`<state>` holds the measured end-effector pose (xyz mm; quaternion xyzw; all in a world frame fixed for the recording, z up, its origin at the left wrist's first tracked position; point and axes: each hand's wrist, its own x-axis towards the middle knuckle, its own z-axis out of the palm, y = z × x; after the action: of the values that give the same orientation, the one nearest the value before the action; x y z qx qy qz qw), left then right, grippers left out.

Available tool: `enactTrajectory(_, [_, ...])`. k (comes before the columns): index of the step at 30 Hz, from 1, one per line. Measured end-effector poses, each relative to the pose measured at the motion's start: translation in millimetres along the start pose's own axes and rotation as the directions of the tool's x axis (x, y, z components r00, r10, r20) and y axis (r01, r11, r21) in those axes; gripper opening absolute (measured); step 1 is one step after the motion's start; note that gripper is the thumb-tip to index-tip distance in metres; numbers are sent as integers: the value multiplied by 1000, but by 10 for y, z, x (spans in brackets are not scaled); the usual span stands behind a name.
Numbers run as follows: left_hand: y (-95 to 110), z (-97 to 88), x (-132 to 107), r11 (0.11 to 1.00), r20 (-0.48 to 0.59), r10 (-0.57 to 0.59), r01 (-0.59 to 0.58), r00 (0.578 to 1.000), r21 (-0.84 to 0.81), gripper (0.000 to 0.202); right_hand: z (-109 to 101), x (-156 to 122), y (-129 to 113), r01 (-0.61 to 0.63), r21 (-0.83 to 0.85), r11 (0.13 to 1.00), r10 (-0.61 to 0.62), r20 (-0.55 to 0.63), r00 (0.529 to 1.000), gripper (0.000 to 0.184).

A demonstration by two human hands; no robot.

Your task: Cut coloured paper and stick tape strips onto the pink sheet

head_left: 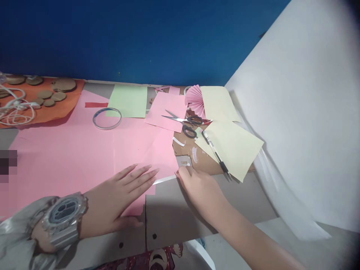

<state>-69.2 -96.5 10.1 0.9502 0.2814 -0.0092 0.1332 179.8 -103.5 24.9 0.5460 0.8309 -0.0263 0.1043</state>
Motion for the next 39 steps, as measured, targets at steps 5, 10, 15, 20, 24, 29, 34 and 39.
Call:
enactTrajectory(5, [49,8,-93,999,-38,-33,34,999,23,80,-15,-4,-23,-35,-3,999,35,42,999,15])
enactTrajectory(10, [250,68,167,995,-111,-83,88,990,38,80,-54,-12,-29,-25,15,1000,24,43,999,15])
enactTrajectory(15, [347,160,418,999,-109,-26,22,994,-30,92,-8,-21,-41,-42,51,998,43,-18,999,14])
enactTrajectory(20, [333,184,404,999,-120,-24,19,993,-38,94,51,-47,34,-139,152,979,153,-86,984,19])
enactTrajectory(24, [331,172,403,999,-120,-31,29,992,-21,94,-13,-123,147,-229,415,881,284,-75,956,22])
enactTrajectory(29, [326,172,409,999,-113,-30,28,993,-18,95,-126,-171,228,-280,725,630,301,104,948,28])
enactTrajectory(34, [310,200,402,1000,-137,-18,17,990,-8,91,-178,-71,250,-246,947,205,172,213,962,50])
enactTrajectory(39, [291,202,346,1000,-167,-22,23,986,6,87,-296,42,235,-334,938,-87,36,338,940,51])
